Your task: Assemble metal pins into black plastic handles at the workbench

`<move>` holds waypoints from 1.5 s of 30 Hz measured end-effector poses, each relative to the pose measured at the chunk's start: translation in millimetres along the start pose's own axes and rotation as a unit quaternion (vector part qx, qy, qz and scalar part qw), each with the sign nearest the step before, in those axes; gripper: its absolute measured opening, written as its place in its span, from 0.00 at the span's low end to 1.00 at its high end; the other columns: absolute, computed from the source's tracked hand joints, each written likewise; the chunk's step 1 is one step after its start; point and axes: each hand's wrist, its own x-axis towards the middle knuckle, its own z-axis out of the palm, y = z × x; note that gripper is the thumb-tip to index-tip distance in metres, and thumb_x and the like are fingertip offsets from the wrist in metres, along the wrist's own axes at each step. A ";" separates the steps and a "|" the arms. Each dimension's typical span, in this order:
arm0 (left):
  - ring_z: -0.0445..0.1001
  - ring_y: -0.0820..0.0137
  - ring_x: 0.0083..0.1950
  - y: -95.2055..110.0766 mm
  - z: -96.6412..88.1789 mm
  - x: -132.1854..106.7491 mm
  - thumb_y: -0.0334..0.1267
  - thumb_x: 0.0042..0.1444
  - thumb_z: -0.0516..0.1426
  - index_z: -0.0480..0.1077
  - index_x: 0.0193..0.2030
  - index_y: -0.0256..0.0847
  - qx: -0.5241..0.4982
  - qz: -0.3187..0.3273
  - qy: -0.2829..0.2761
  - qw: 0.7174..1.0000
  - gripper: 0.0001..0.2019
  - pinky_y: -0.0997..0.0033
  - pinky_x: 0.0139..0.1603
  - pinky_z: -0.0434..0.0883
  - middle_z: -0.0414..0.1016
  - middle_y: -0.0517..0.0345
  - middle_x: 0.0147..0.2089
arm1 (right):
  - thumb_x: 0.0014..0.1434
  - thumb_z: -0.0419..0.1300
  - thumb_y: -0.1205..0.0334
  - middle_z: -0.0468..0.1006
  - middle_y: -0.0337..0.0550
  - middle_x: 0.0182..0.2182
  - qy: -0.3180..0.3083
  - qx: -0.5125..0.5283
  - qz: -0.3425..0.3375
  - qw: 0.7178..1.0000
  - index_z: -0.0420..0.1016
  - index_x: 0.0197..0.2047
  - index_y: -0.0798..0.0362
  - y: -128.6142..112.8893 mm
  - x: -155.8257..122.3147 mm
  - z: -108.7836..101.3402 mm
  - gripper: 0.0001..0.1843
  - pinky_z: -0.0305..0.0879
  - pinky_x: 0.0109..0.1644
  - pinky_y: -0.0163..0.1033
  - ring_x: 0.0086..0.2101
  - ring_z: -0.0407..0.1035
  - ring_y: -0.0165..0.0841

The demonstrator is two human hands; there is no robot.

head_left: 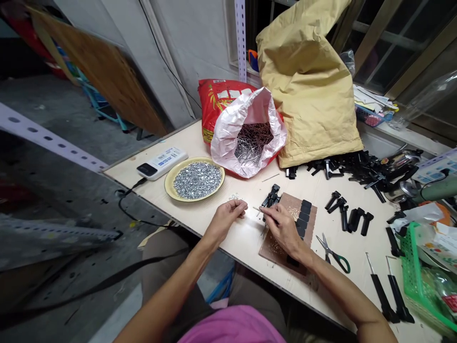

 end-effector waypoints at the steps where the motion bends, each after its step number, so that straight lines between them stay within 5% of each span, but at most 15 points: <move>1: 0.67 0.73 0.28 3.4 1.6 -1.6 0.48 0.40 0.66 0.70 0.27 0.37 -0.088 -0.058 -0.023 0.994 0.17 0.71 0.33 0.66 0.70 0.60 0.26 | 0.64 0.50 0.65 0.68 0.42 0.29 0.001 -0.009 -0.001 1.000 0.76 0.46 0.52 -1.1 -2.8 1.1 0.14 0.65 0.33 0.34 0.30 0.66 0.30; 3: 0.66 0.77 0.26 9.1 5.1 -5.0 0.46 0.32 0.70 0.70 0.26 0.35 -0.204 -0.132 -0.062 0.968 0.20 0.74 0.31 0.67 0.70 0.62 0.24 | 0.65 0.50 0.65 0.68 0.42 0.29 0.007 -0.035 -0.004 0.999 0.76 0.46 0.52 -4.4 -6.1 1.1 0.14 0.64 0.32 0.34 0.30 0.65 0.30; 6: 0.67 0.79 0.25 14.3 9.5 -10.1 0.40 0.32 0.71 0.70 0.26 0.34 -0.270 -0.158 -0.083 0.946 0.18 0.78 0.30 0.67 0.70 0.63 0.22 | 0.65 0.49 0.64 0.68 0.43 0.30 0.003 -0.085 -0.013 0.996 0.77 0.45 0.51 -10.2 -7.5 -3.0 0.15 0.63 0.31 0.33 0.29 0.65 0.30; 18: 0.67 0.80 0.23 24.9 12.2 -22.8 0.35 0.33 0.71 0.70 0.26 0.35 -0.283 -0.203 -0.154 0.925 0.16 0.79 0.28 0.68 0.69 0.63 0.21 | 0.67 0.46 0.64 0.69 0.43 0.27 0.027 -0.204 -0.113 0.972 0.77 0.41 0.55 -23.6 -10.7 -14.9 0.17 0.58 0.27 0.32 0.28 0.64 0.29; 28: 0.70 0.74 0.27 27.6 29.9 -48.0 0.46 0.39 0.66 0.75 0.31 0.36 -0.108 -0.016 0.007 0.994 0.16 0.72 0.33 0.68 0.75 0.58 0.26 | 0.66 0.50 0.67 0.70 0.42 0.27 0.060 -0.281 -0.118 0.951 0.77 0.38 0.54 -28.6 -20.4 -15.2 0.14 0.59 0.31 0.32 0.28 0.64 0.29; 40: 0.70 0.73 0.25 20.5 32.3 -40.1 0.45 0.35 0.67 0.76 0.28 0.36 -0.091 -0.030 -0.027 0.995 0.16 0.72 0.31 0.67 0.73 0.60 0.21 | 0.66 0.51 0.62 0.75 0.42 0.31 -0.015 -0.179 0.026 0.983 0.72 0.38 0.52 -24.4 -29.0 -12.5 0.10 0.62 0.32 0.34 0.31 0.70 0.31; 45: 0.70 0.73 0.25 19.3 33.0 -40.8 0.45 0.37 0.66 0.76 0.28 0.37 -0.052 -0.007 -0.025 0.998 0.14 0.72 0.32 0.68 0.73 0.61 0.20 | 0.65 0.51 0.60 0.75 0.45 0.31 -0.011 -0.212 0.011 0.977 0.72 0.36 0.54 -21.8 -29.5 -9.1 0.11 0.61 0.33 0.35 0.32 0.70 0.33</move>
